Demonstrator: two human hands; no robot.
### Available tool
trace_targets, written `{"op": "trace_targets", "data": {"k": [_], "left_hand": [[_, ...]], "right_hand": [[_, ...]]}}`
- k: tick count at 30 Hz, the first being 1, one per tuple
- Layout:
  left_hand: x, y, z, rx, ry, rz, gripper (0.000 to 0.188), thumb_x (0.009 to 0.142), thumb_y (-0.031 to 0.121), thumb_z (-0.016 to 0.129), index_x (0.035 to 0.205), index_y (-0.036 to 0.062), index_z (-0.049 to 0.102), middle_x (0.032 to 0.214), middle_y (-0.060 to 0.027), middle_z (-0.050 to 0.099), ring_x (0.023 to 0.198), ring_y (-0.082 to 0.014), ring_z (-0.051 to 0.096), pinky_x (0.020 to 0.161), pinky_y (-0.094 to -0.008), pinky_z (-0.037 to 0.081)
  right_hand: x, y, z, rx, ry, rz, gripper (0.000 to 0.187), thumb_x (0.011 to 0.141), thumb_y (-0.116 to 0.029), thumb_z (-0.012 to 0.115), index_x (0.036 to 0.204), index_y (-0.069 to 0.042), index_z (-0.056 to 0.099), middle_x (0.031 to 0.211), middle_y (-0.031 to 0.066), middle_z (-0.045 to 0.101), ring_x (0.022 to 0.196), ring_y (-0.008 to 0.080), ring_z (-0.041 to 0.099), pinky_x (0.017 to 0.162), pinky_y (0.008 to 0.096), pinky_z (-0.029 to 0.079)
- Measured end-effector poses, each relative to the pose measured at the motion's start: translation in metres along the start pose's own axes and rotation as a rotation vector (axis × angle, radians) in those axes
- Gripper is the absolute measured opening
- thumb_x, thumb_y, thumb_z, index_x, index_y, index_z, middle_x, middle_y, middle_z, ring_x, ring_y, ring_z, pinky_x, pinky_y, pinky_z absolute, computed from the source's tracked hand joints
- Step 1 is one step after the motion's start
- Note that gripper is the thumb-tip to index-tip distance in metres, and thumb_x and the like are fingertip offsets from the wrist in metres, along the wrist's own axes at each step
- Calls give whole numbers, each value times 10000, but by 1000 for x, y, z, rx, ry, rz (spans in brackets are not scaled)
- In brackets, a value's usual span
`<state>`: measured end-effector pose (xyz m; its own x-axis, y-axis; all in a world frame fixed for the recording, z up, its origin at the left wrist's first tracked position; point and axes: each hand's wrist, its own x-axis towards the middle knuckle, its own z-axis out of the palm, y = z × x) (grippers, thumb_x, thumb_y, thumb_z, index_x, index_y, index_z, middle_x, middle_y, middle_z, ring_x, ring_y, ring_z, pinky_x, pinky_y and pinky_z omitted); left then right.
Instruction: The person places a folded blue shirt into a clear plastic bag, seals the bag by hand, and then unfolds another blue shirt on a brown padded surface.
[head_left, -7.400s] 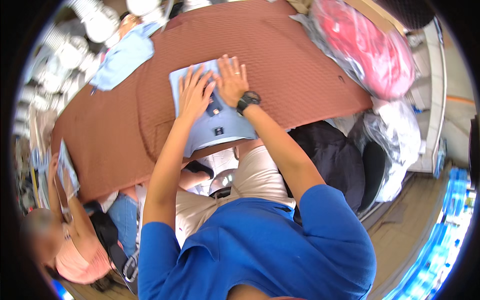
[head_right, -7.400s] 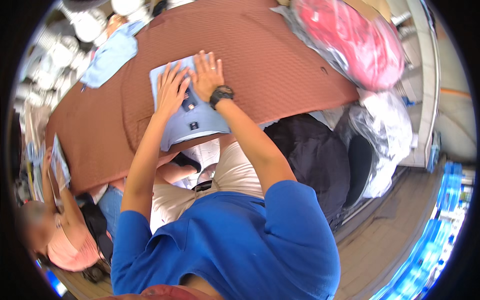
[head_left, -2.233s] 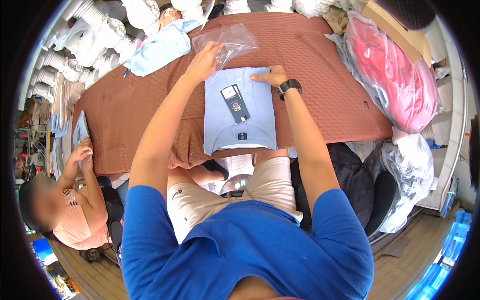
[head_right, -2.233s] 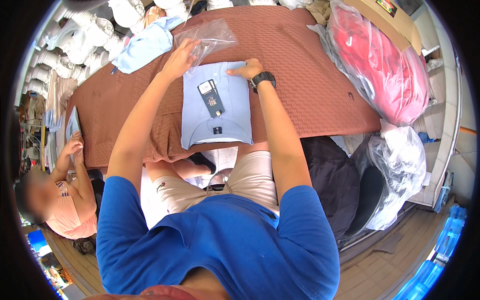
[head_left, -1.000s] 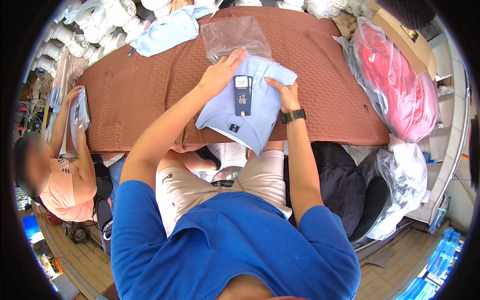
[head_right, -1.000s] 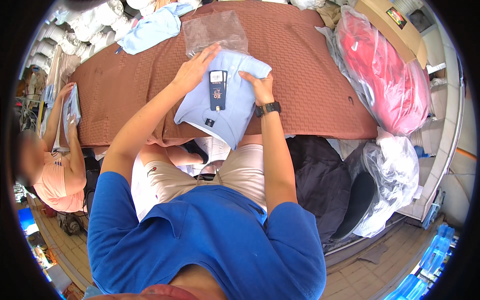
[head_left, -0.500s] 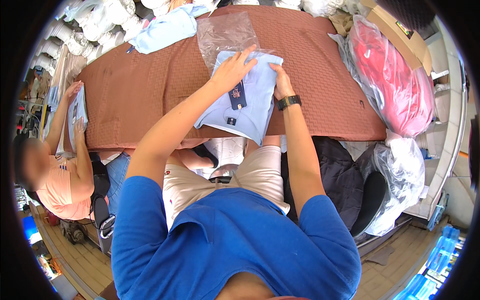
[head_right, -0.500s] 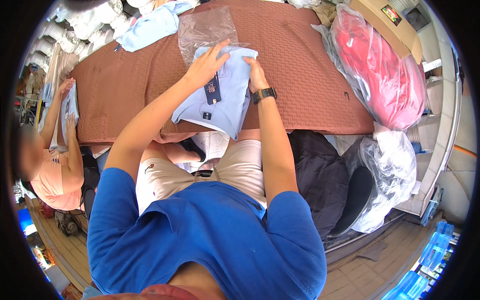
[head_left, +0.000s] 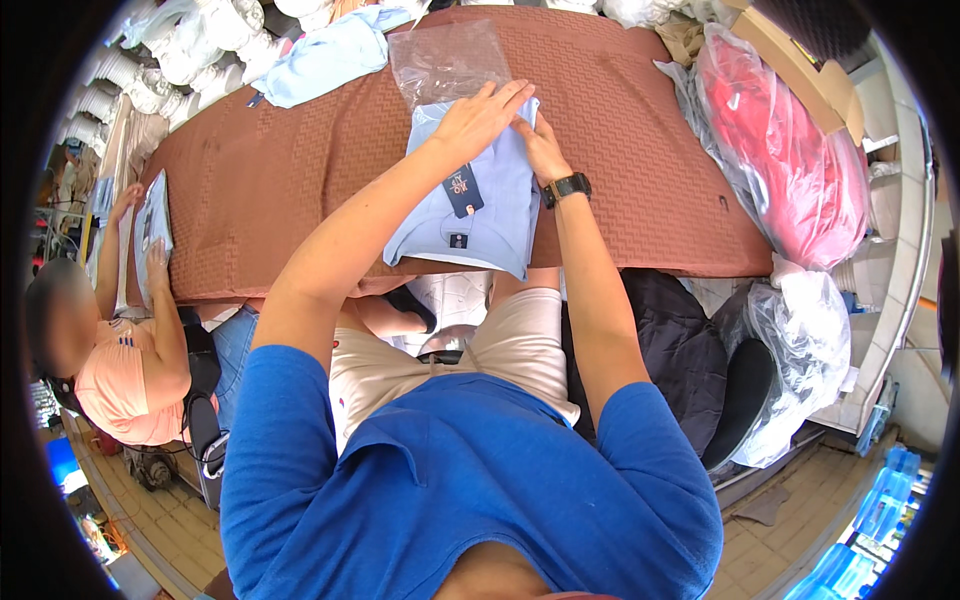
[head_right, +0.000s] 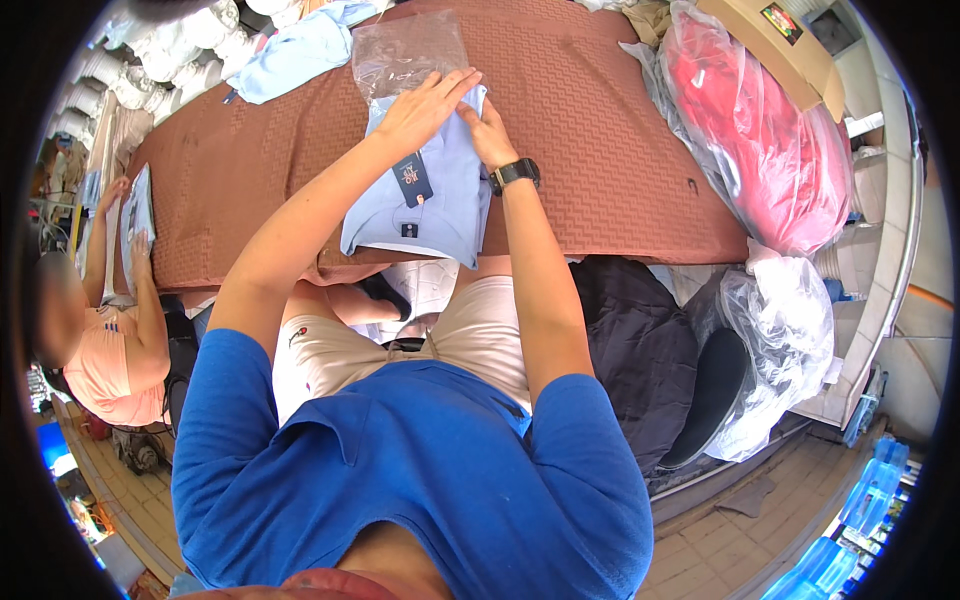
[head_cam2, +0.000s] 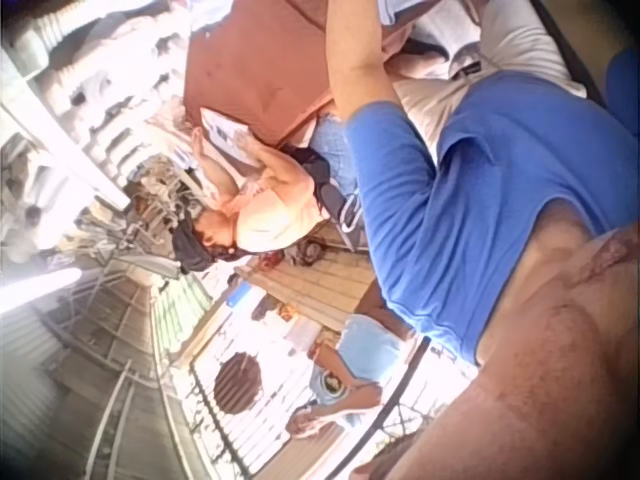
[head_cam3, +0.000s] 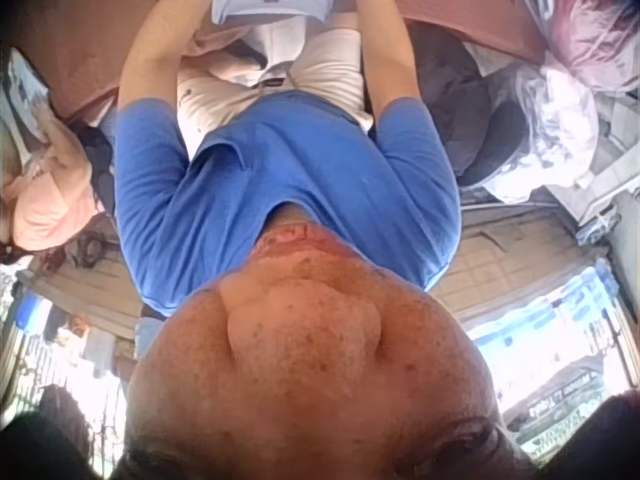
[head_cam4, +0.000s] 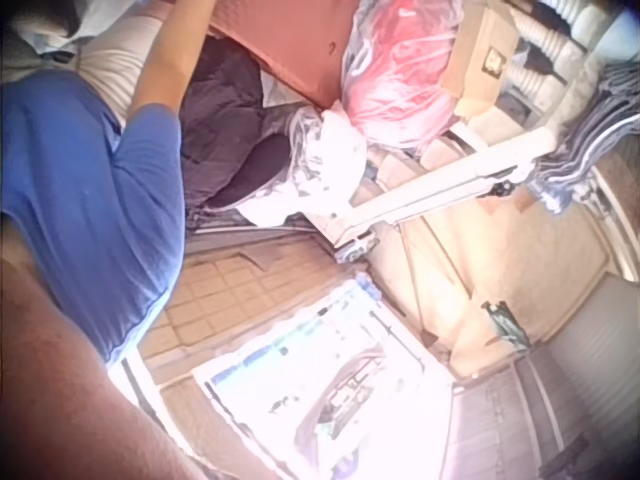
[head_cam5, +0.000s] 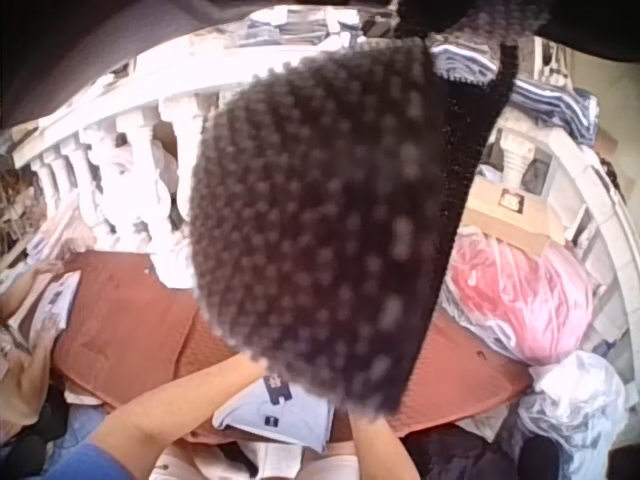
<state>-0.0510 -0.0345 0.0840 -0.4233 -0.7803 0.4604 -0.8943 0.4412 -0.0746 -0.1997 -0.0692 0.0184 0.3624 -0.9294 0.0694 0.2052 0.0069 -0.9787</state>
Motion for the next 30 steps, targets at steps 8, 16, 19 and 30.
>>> {"op": "trace_targets", "data": {"k": [8, 16, 19, 30], "left_hand": [[-13, -1, 10, -56, -53, 67, 716, 805, -66, 594, 1484, 103, 444, 1485, -10, 468, 1139, -302, 583, 744, -361, 642], [-13, 5, 10, -61, -101, 77, 642, 851, -17, 574, 1471, 105, 464, 1450, -20, 500, 1152, -298, 586, 772, -364, 635], [-8, 10, 9, -76, -94, 99, 612, 869, 7, 572, 1464, 111, 474, 1429, -18, 520, 1162, -297, 585, 777, -375, 631], [-14, 3, 17, 53, -113, 134, 543, 883, 57, 586, 1419, 96, 516, 1404, -11, 542, 1183, -253, 583, 893, -383, 588]], "right_hand": [[5, -1, 11, -336, 161, 1, 581, 1015, -141, 518, 1545, 6, 329, 1520, 198, 468, 1422, 293, 429, 1157, 389, 348], [10, 14, -1, -13, 206, 18, 434, 975, -62, 542, 1400, 23, 548, 1359, 165, 613, 1255, 261, 570, 1047, 351, 447], [8, 23, -6, -33, 257, -32, 406, 957, -41, 542, 1352, 29, 600, 1306, 147, 645, 1207, 232, 589, 1033, 337, 452], [3, 33, 0, -8, 342, -14, 463, 863, 79, 538, 1322, 34, 585, 1172, 151, 660, 1027, 214, 639, 857, 324, 523]]}}
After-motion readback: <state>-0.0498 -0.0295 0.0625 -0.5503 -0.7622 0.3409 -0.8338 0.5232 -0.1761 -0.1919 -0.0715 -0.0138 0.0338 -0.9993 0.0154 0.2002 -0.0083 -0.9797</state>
